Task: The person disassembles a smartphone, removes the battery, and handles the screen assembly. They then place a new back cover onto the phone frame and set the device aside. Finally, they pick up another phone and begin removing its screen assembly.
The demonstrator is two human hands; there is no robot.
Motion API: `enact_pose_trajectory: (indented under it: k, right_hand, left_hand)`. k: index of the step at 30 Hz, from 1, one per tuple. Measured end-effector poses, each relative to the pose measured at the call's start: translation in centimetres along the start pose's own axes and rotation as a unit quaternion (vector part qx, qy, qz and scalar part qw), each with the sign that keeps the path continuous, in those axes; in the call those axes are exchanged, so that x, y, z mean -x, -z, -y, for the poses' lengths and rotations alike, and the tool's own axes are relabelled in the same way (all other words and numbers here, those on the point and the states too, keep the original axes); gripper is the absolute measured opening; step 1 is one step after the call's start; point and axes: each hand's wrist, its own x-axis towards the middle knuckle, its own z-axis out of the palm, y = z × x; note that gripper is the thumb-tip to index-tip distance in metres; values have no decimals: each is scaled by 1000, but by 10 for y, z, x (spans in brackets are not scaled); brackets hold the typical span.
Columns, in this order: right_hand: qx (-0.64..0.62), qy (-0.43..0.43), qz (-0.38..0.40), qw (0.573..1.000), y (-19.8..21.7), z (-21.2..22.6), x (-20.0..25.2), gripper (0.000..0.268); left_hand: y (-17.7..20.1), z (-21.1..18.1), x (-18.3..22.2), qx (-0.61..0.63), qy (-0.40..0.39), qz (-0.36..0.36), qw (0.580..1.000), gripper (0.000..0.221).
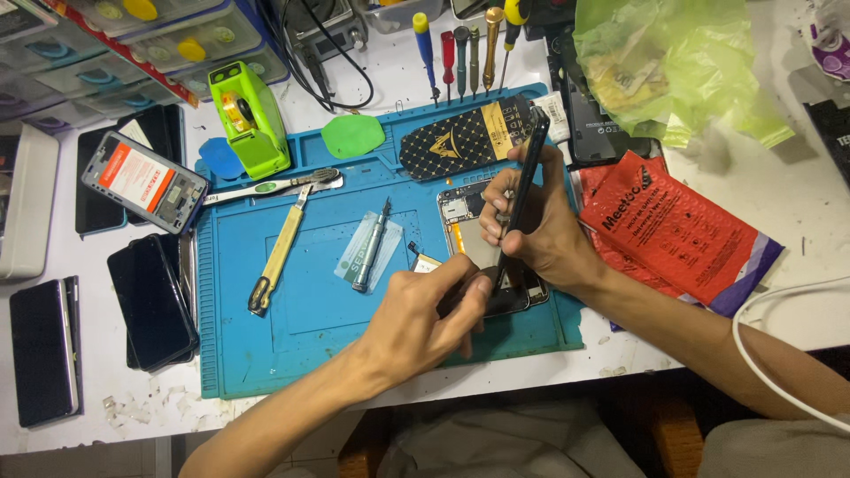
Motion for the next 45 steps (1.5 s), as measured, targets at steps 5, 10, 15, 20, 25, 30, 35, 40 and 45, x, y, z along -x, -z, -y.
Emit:
enact_pose_trajectory:
  k: [5, 10, 15, 20, 25, 30, 35, 40, 45]
  right_hand:
    - [25, -8, 4, 1000, -2, 6, -1, 107]
    - [38, 2, 2, 999, -5, 5, 2, 106]
    - [18, -8, 3, 1000, -13, 2, 6, 104]
    - [63, -20, 19, 998, -24, 10, 11, 117]
    - [186, -14, 41, 982, -35, 24, 15, 121]
    - [360, 20, 129, 924, -40, 32, 17, 109]
    - [359, -39, 189, 913, -54, 43, 26, 94]
    - [391, -83, 186, 898, -54, 50, 19, 113]
    - [452, -213, 206, 841, -51, 67, 11, 111]
  left_hand:
    - [1, 4, 5, -59, 14, -3, 998, 24]
    - [1, 4, 8, -68, 17, 3, 998, 19]
    - [-5, 0, 7, 43, 20, -6, 999, 22]
    - [-2, -10, 2, 86, 15, -12, 996, 20]
    - [0, -20, -2, 120, 14, -24, 992, 22]
    - [6, -17, -4, 128, -10, -54, 990, 22]
    - [29, -37, -11, 62, 27, -132, 989, 26]
    - [39, -38, -13, 92, 68, -144, 983, 28]
    - [52, -37, -14, 184, 148, -110, 965, 30]
